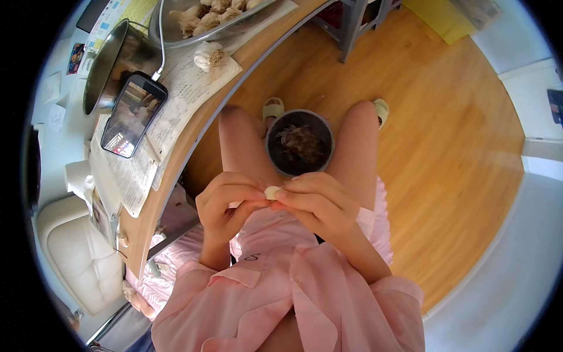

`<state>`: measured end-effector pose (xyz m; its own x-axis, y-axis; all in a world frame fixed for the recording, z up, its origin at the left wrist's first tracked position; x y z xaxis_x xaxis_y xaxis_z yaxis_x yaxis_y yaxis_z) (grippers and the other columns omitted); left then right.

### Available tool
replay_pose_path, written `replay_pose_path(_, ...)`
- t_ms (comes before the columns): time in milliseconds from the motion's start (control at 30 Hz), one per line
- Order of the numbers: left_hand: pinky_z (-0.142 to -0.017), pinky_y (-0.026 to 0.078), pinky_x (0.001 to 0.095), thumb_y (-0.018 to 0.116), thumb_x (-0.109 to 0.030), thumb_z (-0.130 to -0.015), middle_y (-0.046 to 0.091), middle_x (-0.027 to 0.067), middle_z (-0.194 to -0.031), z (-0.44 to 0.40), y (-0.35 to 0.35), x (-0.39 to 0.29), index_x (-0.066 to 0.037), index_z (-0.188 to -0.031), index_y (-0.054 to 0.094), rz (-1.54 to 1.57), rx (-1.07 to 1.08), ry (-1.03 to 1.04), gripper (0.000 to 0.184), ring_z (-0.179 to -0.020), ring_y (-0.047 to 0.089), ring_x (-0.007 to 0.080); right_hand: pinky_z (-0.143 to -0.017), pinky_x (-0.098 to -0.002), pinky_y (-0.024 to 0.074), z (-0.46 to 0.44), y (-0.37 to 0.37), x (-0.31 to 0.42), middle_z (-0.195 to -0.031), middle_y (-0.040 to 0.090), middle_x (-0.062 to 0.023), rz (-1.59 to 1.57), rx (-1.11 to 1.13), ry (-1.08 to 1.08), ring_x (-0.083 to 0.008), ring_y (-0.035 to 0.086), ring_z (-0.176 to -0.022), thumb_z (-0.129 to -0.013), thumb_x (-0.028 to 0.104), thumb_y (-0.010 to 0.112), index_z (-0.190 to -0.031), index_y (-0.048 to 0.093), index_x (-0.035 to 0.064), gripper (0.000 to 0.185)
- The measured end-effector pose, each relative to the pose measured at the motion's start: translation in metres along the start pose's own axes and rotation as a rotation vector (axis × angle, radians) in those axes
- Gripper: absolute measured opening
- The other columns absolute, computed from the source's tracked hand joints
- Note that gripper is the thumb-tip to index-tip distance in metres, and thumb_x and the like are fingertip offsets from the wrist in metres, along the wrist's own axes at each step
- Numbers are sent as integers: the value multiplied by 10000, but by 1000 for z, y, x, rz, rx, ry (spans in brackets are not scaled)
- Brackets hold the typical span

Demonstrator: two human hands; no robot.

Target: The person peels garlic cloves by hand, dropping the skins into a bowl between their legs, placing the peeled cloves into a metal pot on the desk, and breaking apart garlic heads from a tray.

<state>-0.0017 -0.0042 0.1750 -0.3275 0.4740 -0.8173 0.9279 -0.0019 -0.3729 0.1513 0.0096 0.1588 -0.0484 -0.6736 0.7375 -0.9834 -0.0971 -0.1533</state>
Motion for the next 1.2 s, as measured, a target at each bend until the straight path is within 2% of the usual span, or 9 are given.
replay_pose_path(67,-643,508,296,697,17,-711,615,115,-867,-1,-1,0,5,-877,641,-6,2,8,175,-762,620,236,-589,-279,502,1,0,-1,-794,647,-110,14,-3,7,-217,622,-683,-633,-2,775,-869,648,0,268)
replay_pose_path(367,-624,506,291,690,39,-705,615,106,-861,-4,1,0,15,-861,644,-28,-11,12,164,-752,621,223,-587,-277,497,3,-2,-5,-798,637,-103,65,-6,24,-220,614,-681,-644,-3,769,-863,640,7,254)
replay_pose_path(1200,-634,476,286,668,49,-728,588,98,-847,-3,4,7,14,-848,609,28,27,-80,139,-754,586,212,-604,-260,493,12,1,-15,-796,647,-108,-103,-26,193,-210,623,-703,-673,-47,737,-856,633,1,216)
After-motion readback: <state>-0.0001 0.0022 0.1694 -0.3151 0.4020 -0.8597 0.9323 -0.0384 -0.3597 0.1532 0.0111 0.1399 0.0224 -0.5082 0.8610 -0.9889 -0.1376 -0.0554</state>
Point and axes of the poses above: each hand's wrist, its own z-axis away from the middle knuckle, its own y-axis out of the palm, x = y × z, the point moved 6 cm from there along -z, towards the middle knuckle
